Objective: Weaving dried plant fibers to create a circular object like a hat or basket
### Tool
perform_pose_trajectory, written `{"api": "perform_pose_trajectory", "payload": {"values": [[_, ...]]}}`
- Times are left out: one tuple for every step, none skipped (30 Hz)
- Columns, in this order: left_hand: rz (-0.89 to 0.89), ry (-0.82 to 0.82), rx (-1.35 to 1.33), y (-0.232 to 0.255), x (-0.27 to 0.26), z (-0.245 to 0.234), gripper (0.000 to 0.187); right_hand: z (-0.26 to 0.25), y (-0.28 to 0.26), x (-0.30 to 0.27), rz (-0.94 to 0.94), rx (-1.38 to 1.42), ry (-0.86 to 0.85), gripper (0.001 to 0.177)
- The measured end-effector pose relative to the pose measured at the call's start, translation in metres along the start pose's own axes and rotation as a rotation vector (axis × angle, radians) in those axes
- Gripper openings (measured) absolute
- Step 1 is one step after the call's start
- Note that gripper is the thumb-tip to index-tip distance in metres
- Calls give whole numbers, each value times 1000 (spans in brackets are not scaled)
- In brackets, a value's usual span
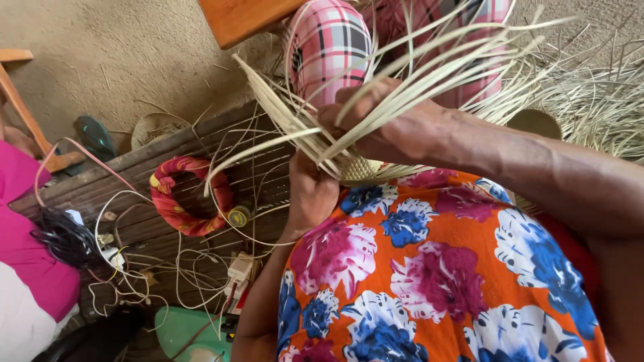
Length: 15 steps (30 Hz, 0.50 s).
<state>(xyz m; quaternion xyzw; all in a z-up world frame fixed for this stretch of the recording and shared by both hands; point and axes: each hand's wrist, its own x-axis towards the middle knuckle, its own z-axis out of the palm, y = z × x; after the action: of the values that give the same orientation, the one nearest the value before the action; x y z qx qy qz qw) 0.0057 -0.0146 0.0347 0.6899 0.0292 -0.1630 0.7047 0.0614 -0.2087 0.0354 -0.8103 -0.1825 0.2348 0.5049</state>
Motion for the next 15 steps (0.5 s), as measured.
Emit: {"api": "perform_pose_trajectory", "payload": {"values": [[19,11,16,-4,0,-5,27,1,-4,8,2,15,4,4],[19,6,17,-13,1,-2,27,0,-4,10,5,15,10,4],[17,31,-33,-22,0,1,26,0,-5,13,4,32,8,5],[16,56,-84,-31,0,3,24,0,-6,17,3,48,6,6],[17,62,-84,-23,0,4,24,-3,-9,22,0,47,1,6],[32,55,-67,-14,0,5,30,-5,-12,27,2,15,2,7],[47,45,-52,-4,1,8,36,-9,-14,31,7,-18,6,11],[47,46,-54,-7,0,7,36,-8,-7,31,7,-20,4,11],[70,29,-7,-10,0,6,33,-6,1,31,-5,13,-38,13],[93,12,40,-13,1,5,33,-5,9,31,-18,45,-80,19],[90,12,40,-18,0,-1,33,-6,6,32,-15,47,-81,19],[46,-19,62,-24,0,-6,28,-7,4,32,15,-59,-129,20],[7,-50,85,-29,2,-12,27,-8,1,34,41,-169,-174,21],[9,-49,85,-28,2,-10,27,-2,8,34,40,-171,-174,21],[-36,-4,-51,-26,1,-6,24,5,15,32,-221,-681,-153,15]]}}
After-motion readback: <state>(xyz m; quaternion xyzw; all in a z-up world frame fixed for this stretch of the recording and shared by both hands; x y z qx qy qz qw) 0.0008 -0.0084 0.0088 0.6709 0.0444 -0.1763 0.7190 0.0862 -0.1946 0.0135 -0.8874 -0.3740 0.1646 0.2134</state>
